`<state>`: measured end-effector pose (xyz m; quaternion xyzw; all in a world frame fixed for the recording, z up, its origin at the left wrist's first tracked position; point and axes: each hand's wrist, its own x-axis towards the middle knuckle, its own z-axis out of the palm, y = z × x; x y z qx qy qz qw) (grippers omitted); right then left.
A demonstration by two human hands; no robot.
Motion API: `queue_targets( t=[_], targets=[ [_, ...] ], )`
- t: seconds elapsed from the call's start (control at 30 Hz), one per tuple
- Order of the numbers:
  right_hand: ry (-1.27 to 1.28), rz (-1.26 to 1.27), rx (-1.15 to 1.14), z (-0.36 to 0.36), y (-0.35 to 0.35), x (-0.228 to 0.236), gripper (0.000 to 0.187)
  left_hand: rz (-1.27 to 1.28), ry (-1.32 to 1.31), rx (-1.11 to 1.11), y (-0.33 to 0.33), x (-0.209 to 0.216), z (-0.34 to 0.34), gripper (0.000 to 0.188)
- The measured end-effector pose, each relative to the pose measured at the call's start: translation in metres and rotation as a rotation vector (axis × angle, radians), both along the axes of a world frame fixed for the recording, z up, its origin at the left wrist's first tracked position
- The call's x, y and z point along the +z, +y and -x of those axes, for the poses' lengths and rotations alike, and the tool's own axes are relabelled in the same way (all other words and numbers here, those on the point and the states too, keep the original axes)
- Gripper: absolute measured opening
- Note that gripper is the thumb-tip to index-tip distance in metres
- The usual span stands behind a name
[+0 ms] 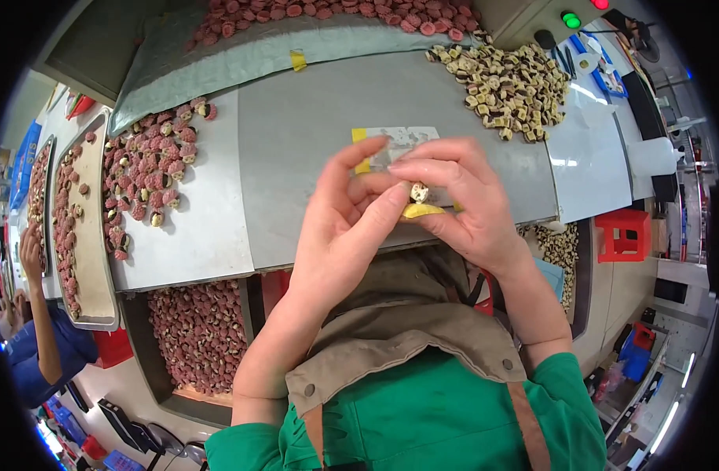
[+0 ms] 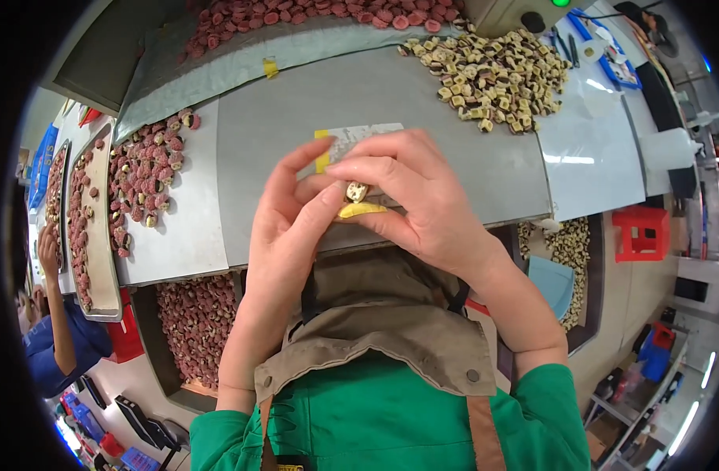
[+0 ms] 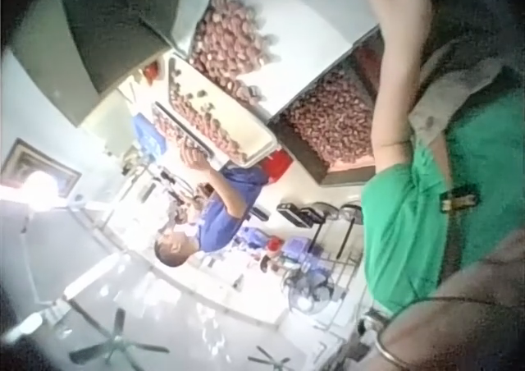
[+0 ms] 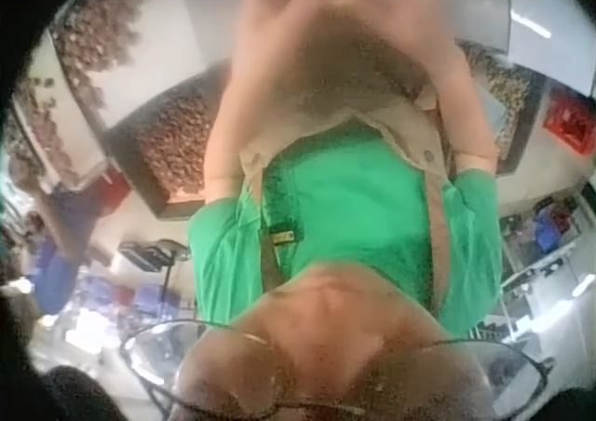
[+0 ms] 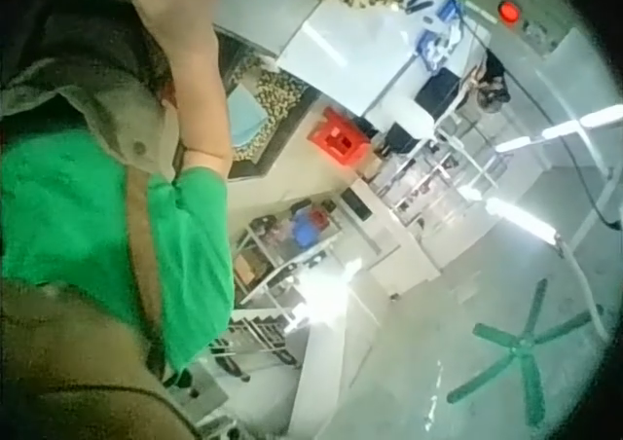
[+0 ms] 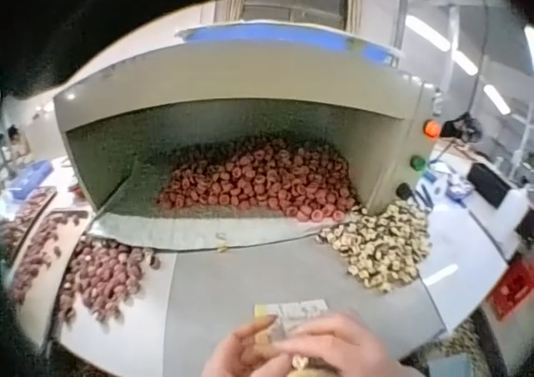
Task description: The person assembles small plastic parts by fitting a yellow plastic piece into a red plastic piece by hand, then places the finished assemblies onto a sorting tray.
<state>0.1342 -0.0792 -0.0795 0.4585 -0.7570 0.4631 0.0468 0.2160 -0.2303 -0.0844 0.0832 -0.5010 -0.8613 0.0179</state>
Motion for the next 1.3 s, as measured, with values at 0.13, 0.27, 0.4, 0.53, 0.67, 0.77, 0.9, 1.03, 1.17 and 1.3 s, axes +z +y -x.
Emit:
queue_targets(
  t=[0.13,0.27,0.4,0.53,0.67,0.77,0.9,1.03,1.17,1.3],
  targets=[
    [0.081,-0.031,-0.02,0.005,0.008,-0.008,0.028,0.189,0.107,0.111,0.021,-0.009,-0.002,0.053],
    [0.098,-0.022,-0.02,0.009,0.012,-0.013,0.028,0.302,0.134,0.098,0.027,-0.019,0.001,0.054],
    [0.165,0.007,-0.033,0.013,0.013,-0.016,0.028,0.34,0.114,0.071,0.025,-0.017,0.007,0.05],
    [0.223,0.037,-0.059,0.007,0.012,-0.017,0.034,0.299,0.099,0.037,0.026,-0.012,0.004,0.051],
    [0.259,-0.022,-0.058,0.003,0.021,-0.009,0.034,0.311,0.081,0.085,0.023,-0.004,0.002,0.049],
    [0.207,-0.102,-0.115,0.015,0.045,-0.005,0.035,0.718,0.099,0.377,-0.045,-0.002,-0.006,0.033],
    [0.145,-0.214,-0.403,0.045,0.097,-0.003,0.03,1.398,-0.042,0.685,-0.25,-0.005,-0.033,0.032],
    [-0.156,-0.24,-0.527,0.06,0.104,0.0,0.021,1.678,-0.455,0.706,-0.41,-0.033,-0.093,0.032],
    [-0.01,-0.296,-0.482,0.065,0.099,-0.002,0.018,2.149,-0.452,0.774,-0.379,-0.01,-0.065,0.037],
    [0.275,-0.366,-0.473,0.055,0.093,0.0,0.02,1.585,-0.044,0.514,-0.251,0.014,0.045,0.035]
  ],
)
